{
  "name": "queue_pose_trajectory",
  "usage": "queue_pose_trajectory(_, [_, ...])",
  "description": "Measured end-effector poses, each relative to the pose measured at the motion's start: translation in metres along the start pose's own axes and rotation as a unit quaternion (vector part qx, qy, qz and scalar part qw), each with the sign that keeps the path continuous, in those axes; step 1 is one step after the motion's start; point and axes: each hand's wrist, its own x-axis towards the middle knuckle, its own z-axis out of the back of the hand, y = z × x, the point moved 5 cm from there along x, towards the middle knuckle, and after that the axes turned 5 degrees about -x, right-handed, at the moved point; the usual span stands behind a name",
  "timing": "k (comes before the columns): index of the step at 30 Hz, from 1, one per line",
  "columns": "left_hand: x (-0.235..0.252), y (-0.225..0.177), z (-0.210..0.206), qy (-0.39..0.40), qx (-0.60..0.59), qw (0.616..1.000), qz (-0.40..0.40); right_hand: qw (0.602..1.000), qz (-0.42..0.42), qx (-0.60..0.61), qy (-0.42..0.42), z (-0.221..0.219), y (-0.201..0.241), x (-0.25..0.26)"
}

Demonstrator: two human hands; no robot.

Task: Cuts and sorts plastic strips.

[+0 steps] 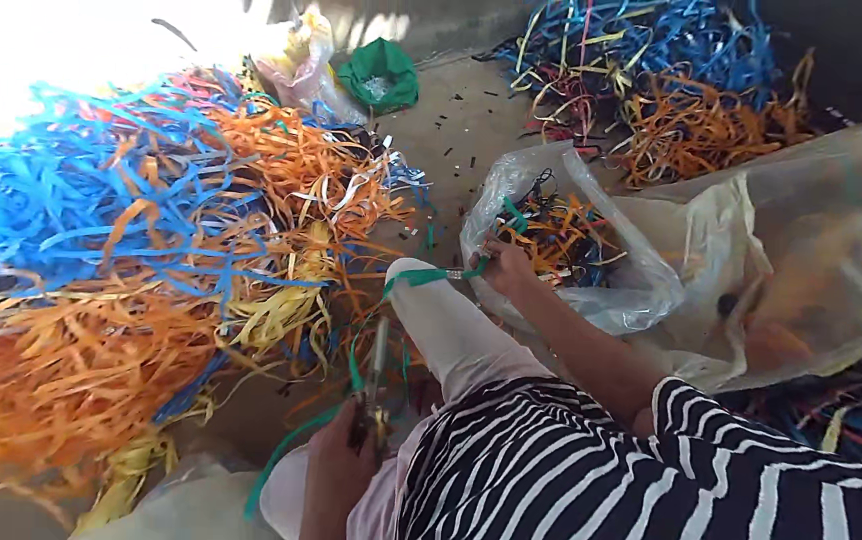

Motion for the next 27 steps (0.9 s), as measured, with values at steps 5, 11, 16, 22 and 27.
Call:
queue_pose_trajectory(5, [-0.009,0.024,-0.018,0.011,-0.028,0.999,0.038,0.975,-0.056,-0.154,0.150,-0.074,-0.065,-0.039])
queue_pose_trajectory(11, [-0.017,0.059,-0.016,-0.021,-0.064,0.988,0.142,0.935,-0.082,-0.181,0.293,-0.118,-0.120,-0.093])
queue_pose_trajectory(16, [-0.016,0.052,-0.008,-0.073,-0.114,0.983,0.123,0.914,-0.072,-0.211,0.340,-0.122,-0.136,-0.114])
queue_pose_trajectory(22, [-0.016,0.050,-0.007,-0.048,-0.095,0.977,0.187,0.856,-0.014,-0.309,0.414,-0.115,-0.129,-0.102])
queue_pose_trajectory(27, [-0.018,0.050,-0.013,0.023,-0.024,0.978,0.206,0.755,-0.029,-0.441,0.484,-0.104,-0.124,-0.086])
